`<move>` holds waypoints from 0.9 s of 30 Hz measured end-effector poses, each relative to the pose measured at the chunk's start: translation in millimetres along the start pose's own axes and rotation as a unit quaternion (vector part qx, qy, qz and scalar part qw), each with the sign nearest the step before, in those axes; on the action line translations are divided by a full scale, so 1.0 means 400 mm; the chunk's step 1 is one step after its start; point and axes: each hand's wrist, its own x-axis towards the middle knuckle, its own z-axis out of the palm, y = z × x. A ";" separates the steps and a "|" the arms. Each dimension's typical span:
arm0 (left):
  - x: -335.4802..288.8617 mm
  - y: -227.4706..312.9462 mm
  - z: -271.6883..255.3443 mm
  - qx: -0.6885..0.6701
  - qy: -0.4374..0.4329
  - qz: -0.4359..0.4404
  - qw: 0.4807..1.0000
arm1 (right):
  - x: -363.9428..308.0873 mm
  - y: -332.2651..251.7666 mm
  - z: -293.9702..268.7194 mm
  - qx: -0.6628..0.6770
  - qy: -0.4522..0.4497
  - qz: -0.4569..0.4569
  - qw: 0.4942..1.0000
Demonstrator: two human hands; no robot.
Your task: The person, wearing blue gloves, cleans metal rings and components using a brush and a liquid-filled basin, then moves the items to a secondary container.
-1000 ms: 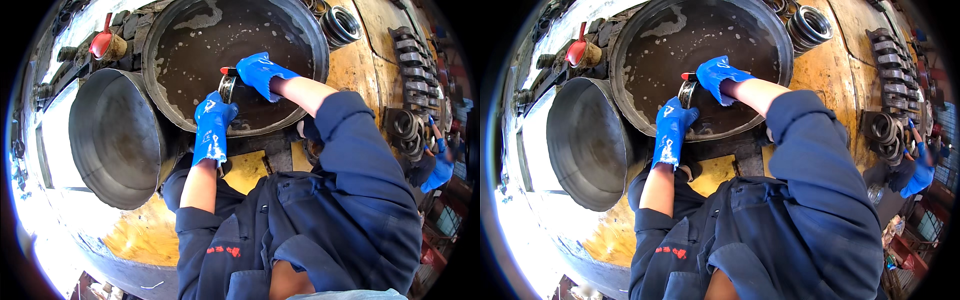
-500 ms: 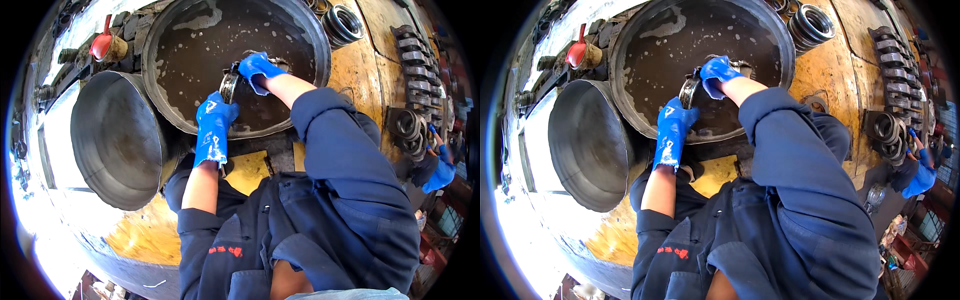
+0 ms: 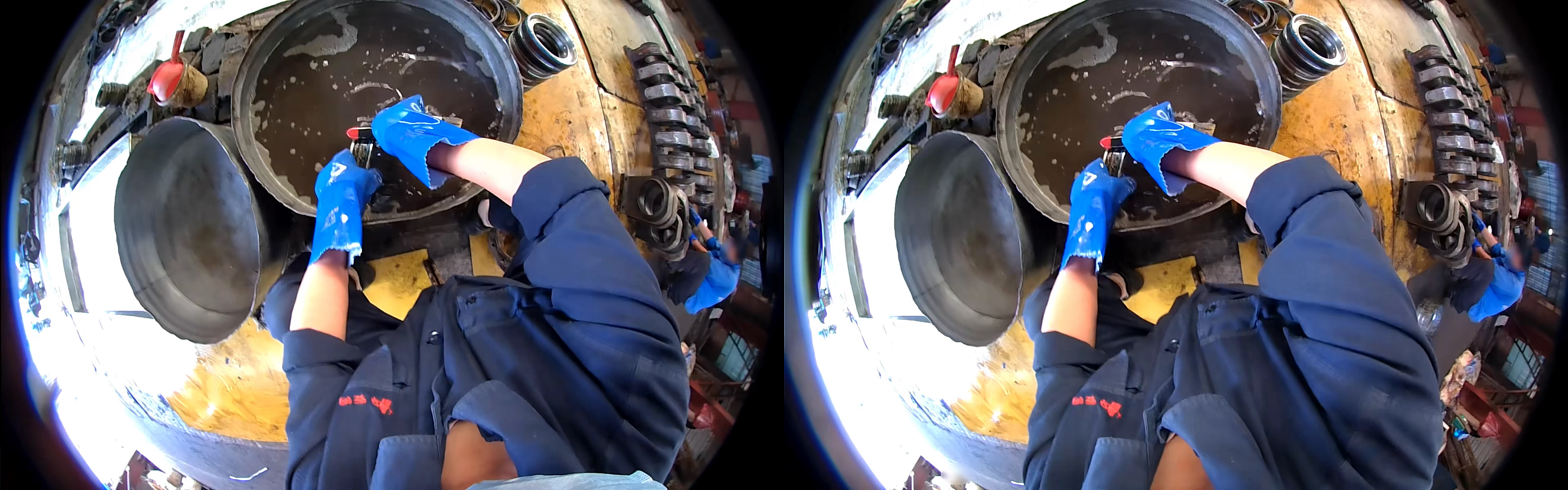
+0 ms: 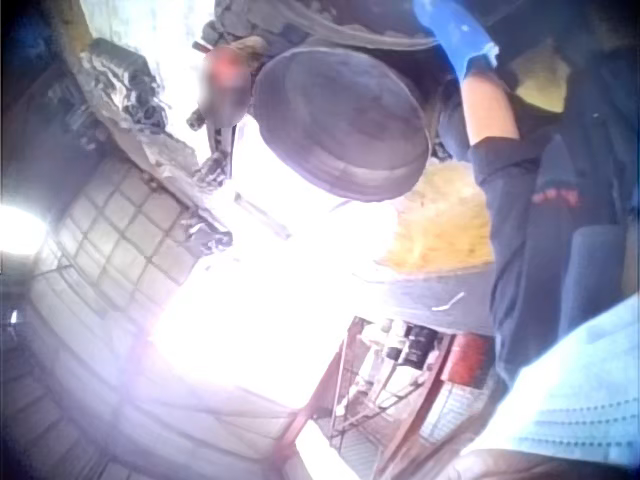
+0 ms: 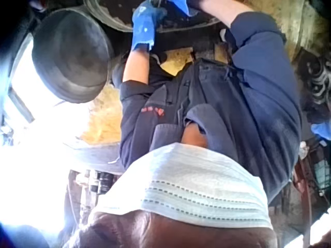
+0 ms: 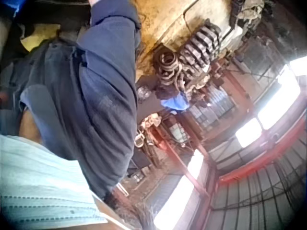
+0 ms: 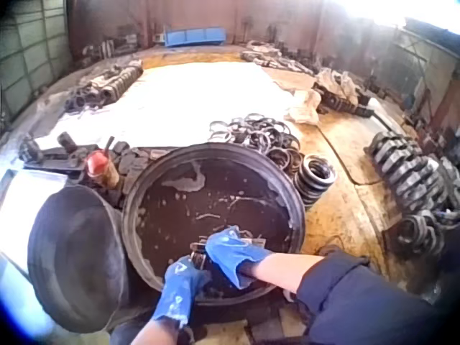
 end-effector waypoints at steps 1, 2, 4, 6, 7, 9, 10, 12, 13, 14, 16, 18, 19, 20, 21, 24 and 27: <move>0.003 -0.008 0.006 -0.007 -0.008 -0.004 1.000 | -0.001 -0.011 -0.006 -0.012 -0.005 0.004 1.000; 0.014 -0.014 0.008 -0.015 -0.015 -0.007 1.000 | -0.004 -0.028 -0.009 -0.021 -0.011 0.008 1.000; 0.008 -0.011 0.005 -0.040 -0.037 -0.017 0.998 | -0.023 -0.063 0.002 -0.031 -0.023 0.012 0.999; -0.009 0.005 -0.016 -0.076 -0.066 -0.030 0.994 | -0.020 -0.063 0.001 -0.041 -0.026 0.020 0.999; -0.012 0.006 -0.018 -0.061 -0.047 -0.017 0.997 | -0.015 -0.053 -0.007 -0.043 -0.025 0.021 0.999; -0.017 0.005 -0.012 -0.026 -0.015 0.006 1.000 | 0.000 -0.020 -0.015 -0.041 -0.026 0.025 0.999; -0.017 0.002 -0.012 -0.010 0.002 0.016 1.000 | 0.007 -0.012 -0.022 -0.044 -0.023 0.027 0.998; -0.015 -0.003 -0.014 -0.034 -0.014 0.015 0.999 | 0.002 -0.021 -0.017 -0.050 -0.023 0.035 0.998; -0.010 -0.001 -0.016 -0.046 -0.024 0.008 0.999 | 0.006 -0.025 -0.017 -0.054 -0.022 0.035 0.998; -0.009 -0.004 -0.019 -0.054 -0.036 0.001 0.998 | 0.006 -0.030 -0.016 -0.057 -0.025 0.038 0.997; -0.012 -0.005 -0.016 -0.066 -0.038 -0.003 0.997 | -0.018 -0.053 -0.003 -0.064 -0.030 0.036 0.997; -0.022 -0.014 -0.013 -0.076 -0.045 -0.004 0.996 | -0.022 -0.088 0.006 -0.069 -0.033 0.025 0.997; -0.023 -0.016 -0.018 -0.077 -0.049 0.002 0.996 | -0.024 -0.094 0.007 -0.069 -0.031 0.025 0.997; -0.024 -0.019 -0.023 -0.078 -0.052 0.008 0.996 | -0.027 -0.092 0.006 -0.070 -0.031 0.027 0.997; -0.025 -0.021 -0.027 -0.066 -0.068 0.006 0.995 | -0.026 -0.079 -0.002 -0.069 -0.030 0.029 0.997; -0.033 -0.016 -0.041 -0.028 -0.123 0.002 0.992 | -0.026 -0.039 -0.012 -0.063 -0.027 0.037 0.997; -0.040 -0.054 -0.030 0.001 -0.095 0.041 0.995 | -0.034 -0.074 -0.004 -0.073 -0.029 0.035 0.996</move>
